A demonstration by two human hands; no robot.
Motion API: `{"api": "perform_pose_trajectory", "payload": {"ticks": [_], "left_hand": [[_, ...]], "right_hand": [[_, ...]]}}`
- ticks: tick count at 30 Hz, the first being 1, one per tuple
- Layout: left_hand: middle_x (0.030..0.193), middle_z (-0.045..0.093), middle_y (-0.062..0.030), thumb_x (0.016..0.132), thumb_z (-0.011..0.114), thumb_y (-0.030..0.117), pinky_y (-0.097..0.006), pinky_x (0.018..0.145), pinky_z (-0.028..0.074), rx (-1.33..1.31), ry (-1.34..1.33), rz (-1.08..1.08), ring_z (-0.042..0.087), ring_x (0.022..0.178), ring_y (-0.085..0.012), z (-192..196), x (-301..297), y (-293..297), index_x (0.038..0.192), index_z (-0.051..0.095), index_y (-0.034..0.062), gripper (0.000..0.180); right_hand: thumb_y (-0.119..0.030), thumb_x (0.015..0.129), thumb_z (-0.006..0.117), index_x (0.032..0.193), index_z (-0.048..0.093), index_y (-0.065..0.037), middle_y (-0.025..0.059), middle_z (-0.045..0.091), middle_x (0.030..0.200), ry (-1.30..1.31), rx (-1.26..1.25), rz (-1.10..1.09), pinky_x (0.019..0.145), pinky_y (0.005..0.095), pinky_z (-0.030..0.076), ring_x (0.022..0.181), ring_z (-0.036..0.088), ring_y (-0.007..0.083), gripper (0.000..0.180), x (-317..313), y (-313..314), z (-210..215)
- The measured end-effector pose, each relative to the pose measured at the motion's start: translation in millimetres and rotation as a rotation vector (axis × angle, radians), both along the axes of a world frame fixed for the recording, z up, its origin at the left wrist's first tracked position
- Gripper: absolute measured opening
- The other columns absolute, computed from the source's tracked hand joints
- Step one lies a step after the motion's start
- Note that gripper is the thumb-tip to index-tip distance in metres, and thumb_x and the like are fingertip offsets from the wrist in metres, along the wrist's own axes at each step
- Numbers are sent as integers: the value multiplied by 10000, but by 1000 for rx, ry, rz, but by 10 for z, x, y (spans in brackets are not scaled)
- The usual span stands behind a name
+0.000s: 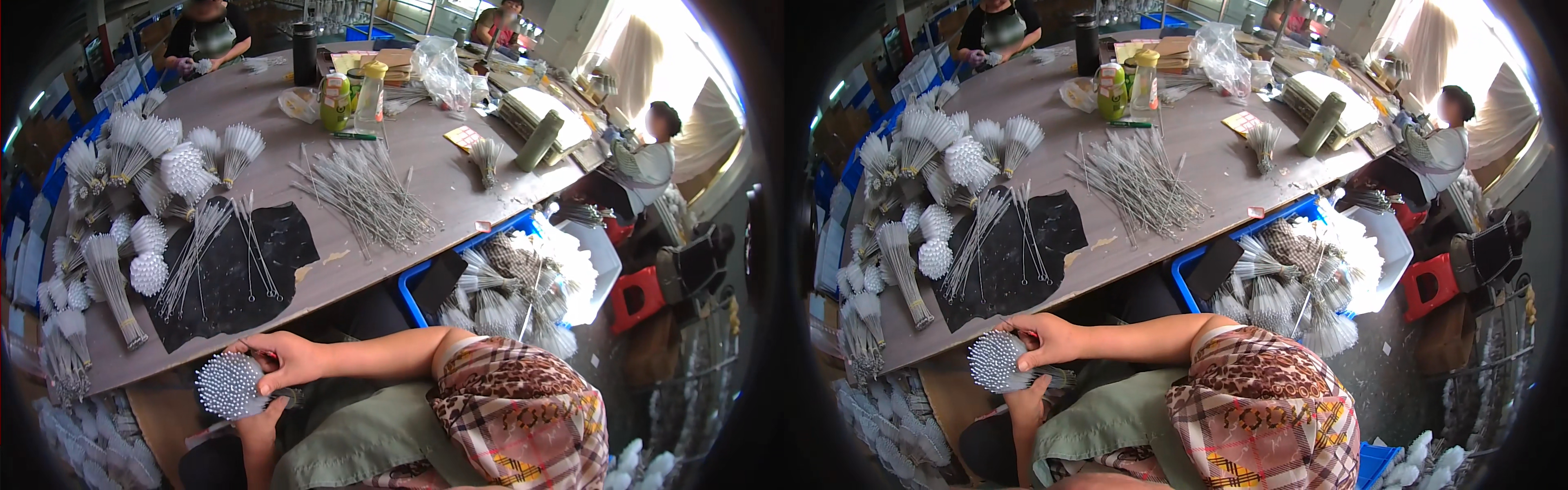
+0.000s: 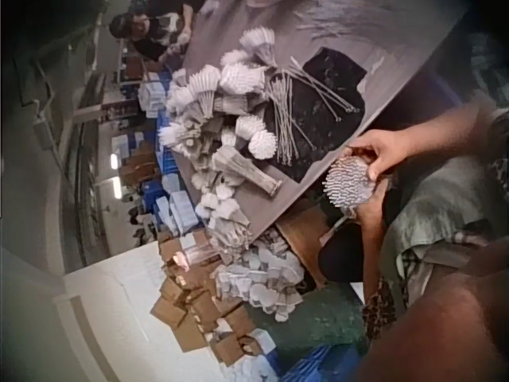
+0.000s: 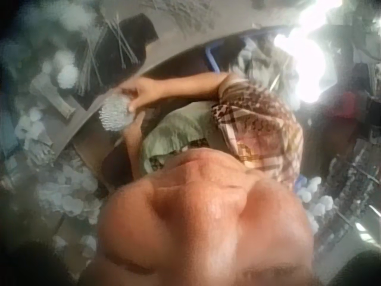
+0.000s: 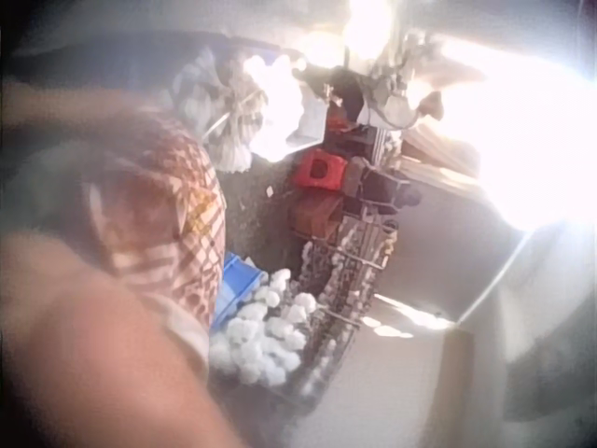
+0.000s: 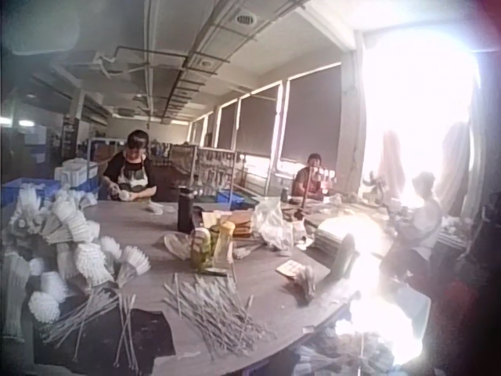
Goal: The person sits at a workbench in a factory setting, holding a bundle of thin metal rods with white spherical tips. Using red-handled pliers, they repeatedly bend the tips of the rods inward to form a compact, spiky ball shape. The person works on multiple bundles, occasionally placing finished items on the table.
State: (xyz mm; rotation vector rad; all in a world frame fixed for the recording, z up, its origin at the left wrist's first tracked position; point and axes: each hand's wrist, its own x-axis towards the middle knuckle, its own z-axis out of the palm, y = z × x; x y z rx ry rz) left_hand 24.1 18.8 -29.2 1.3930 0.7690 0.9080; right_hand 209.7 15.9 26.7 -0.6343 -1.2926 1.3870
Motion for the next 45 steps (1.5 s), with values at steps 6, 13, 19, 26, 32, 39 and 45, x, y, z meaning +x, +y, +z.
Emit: {"api": "perform_pose_trajectory", "payload": {"ticks": [6,13,19,26,32,39,45], "left_hand": [[1099,581,-123,716,682,203,-432,899,399,295,356,56,536,1031,-316,0,35,89,1112,585,77,427],[1082,601,-64,748,693,196,-385,917,399,391,241,20,547,1043,-246,235,59,121,1057,618,102,331],[1053,611,-22,740,692,250,-361,874,427,346,328,43,564,998,-216,200,45,169,1035,624,137,323],[1041,624,-12,742,697,264,-327,857,447,269,285,79,582,985,-197,90,31,133,1054,619,138,345],[1053,627,-19,743,701,252,-327,859,452,268,341,66,584,997,-190,79,41,152,1059,619,134,347],[987,645,-78,614,786,145,-306,799,480,53,279,164,622,921,-183,-94,-45,119,1026,593,35,468],[975,645,-79,602,789,134,-303,802,478,64,297,201,620,911,-171,-80,-49,85,1007,593,22,464]], "right_hand": [[-337,710,765,1271,409,14,48,570,938,-242,-110,-37,744,269,473,842,513,98,752,54,6,-70],[-248,650,810,1255,438,20,-54,411,757,-140,-18,-32,593,176,333,651,339,47,759,-74,11,-254],[-227,691,785,1292,406,4,-60,391,758,-115,-141,49,627,174,349,669,351,48,746,-91,29,-226],[-225,704,777,1302,402,-5,-61,382,755,-102,-156,42,628,178,360,681,372,46,739,-45,14,-325],[-227,704,777,1290,417,0,-58,412,757,-141,-166,43,624,176,358,690,394,41,724,39,-9,-306],[-109,757,710,1002,610,-13,-21,495,682,-451,-5,-91,587,209,380,631,462,60,282,270,119,4],[9,731,652,834,604,-1,95,607,793,-682,449,-17,680,306,469,771,596,219,114,177,343,136]]}}
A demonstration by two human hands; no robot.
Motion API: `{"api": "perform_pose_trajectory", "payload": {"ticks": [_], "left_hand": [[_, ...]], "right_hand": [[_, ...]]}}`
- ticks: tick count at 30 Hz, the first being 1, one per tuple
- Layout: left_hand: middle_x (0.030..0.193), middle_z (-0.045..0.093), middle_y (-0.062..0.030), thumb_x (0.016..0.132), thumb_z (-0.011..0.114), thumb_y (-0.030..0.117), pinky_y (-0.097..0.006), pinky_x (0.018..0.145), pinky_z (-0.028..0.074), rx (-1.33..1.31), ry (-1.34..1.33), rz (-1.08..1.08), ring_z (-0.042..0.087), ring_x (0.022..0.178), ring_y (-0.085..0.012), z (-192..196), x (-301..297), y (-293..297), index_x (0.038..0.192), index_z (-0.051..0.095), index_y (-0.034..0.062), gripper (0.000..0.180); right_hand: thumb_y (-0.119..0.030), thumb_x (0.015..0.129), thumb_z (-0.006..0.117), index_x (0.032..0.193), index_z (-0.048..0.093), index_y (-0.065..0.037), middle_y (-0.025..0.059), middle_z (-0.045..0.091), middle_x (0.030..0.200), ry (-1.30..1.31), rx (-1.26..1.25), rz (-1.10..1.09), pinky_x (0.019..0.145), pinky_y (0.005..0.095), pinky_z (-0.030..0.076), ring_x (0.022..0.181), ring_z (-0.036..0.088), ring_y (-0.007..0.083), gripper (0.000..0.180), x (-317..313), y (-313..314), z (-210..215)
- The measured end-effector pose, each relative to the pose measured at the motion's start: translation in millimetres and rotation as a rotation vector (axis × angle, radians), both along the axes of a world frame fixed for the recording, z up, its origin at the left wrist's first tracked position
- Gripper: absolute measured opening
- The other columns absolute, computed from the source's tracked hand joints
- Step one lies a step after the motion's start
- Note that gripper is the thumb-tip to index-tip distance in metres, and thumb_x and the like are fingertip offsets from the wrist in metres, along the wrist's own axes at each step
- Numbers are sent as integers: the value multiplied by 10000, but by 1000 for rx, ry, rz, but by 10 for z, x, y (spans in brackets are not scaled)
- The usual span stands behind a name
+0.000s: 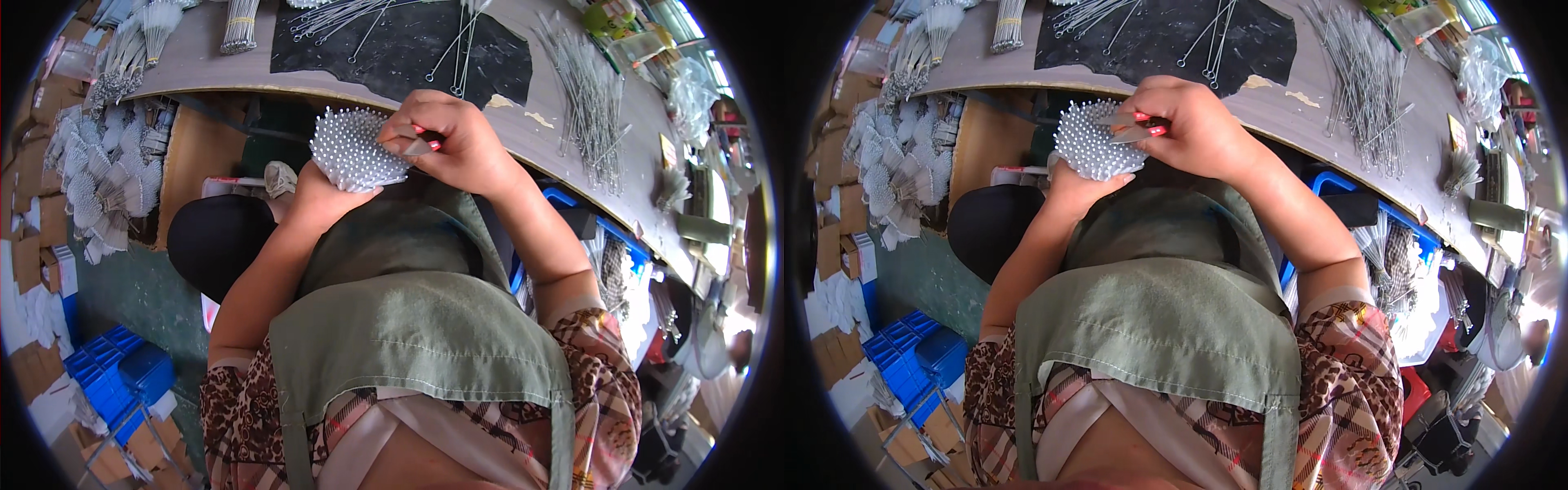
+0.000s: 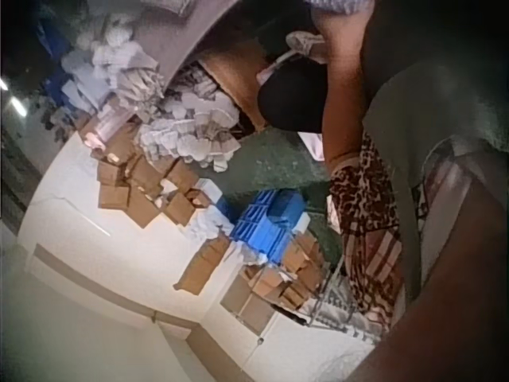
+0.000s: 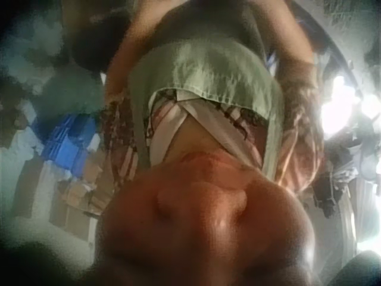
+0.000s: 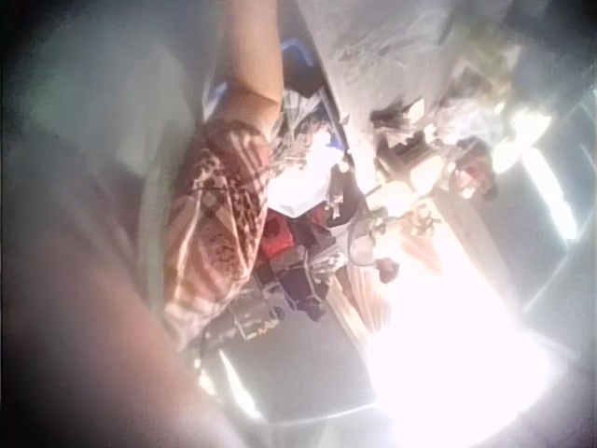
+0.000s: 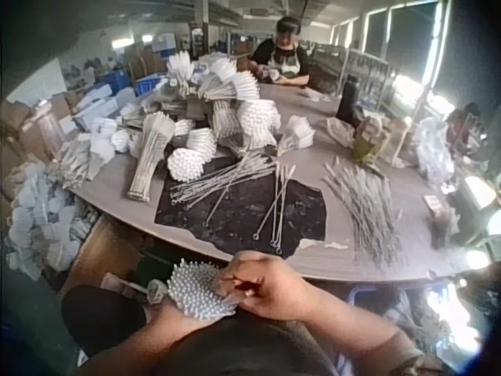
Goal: The person sits at a workbench in a factory setting, holding a bundle of thin metal rods with white spherical tips. Using red-handled pliers, they repeatedly bend the tips of the rods inward to form a compact, spiky ball shape. The person works on multiple bundles, occasionally placing finished items on the table.
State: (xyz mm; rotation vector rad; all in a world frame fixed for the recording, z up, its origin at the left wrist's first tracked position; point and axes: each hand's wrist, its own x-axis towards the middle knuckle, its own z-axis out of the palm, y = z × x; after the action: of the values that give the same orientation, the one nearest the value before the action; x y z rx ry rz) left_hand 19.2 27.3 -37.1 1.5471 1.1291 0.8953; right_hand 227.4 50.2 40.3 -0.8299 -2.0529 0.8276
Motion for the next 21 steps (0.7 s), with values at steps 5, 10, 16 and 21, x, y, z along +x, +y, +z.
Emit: {"api": "perform_pose_trajectory", "payload": {"ticks": [5,10,16,21], "left_hand": [[988,641,-83,589,796,142,-299,810,474,-92,-80,-23,616,916,-166,-77,-12,6,1032,576,14,511],[1002,639,-89,590,801,153,-299,813,471,-100,-44,-51,612,928,-165,-102,-29,9,1056,566,10,541],[1024,636,-77,597,818,186,-290,809,464,-145,-25,-150,602,936,-161,-66,14,-12,1054,584,19,541],[1105,573,-79,564,821,103,-334,869,445,-353,-28,-241,552,1018,-186,-8,6,-81,1157,508,32,675]], "right_hand": [[37,661,643,844,601,-13,101,586,818,-138,44,25,684,332,473,781,583,267,195,-43,73,31],[6,617,639,840,601,-34,101,568,814,-337,152,130,655,364,475,759,575,302,230,-8,106,155],[-104,636,585,694,536,-56,89,498,701,-452,320,171,560,388,455,648,556,292,90,-17,7,219],[-115,628,585,629,527,-65,72,509,711,-510,312,156,589,371,481,697,576,264,76,-30,-118,153]]}}
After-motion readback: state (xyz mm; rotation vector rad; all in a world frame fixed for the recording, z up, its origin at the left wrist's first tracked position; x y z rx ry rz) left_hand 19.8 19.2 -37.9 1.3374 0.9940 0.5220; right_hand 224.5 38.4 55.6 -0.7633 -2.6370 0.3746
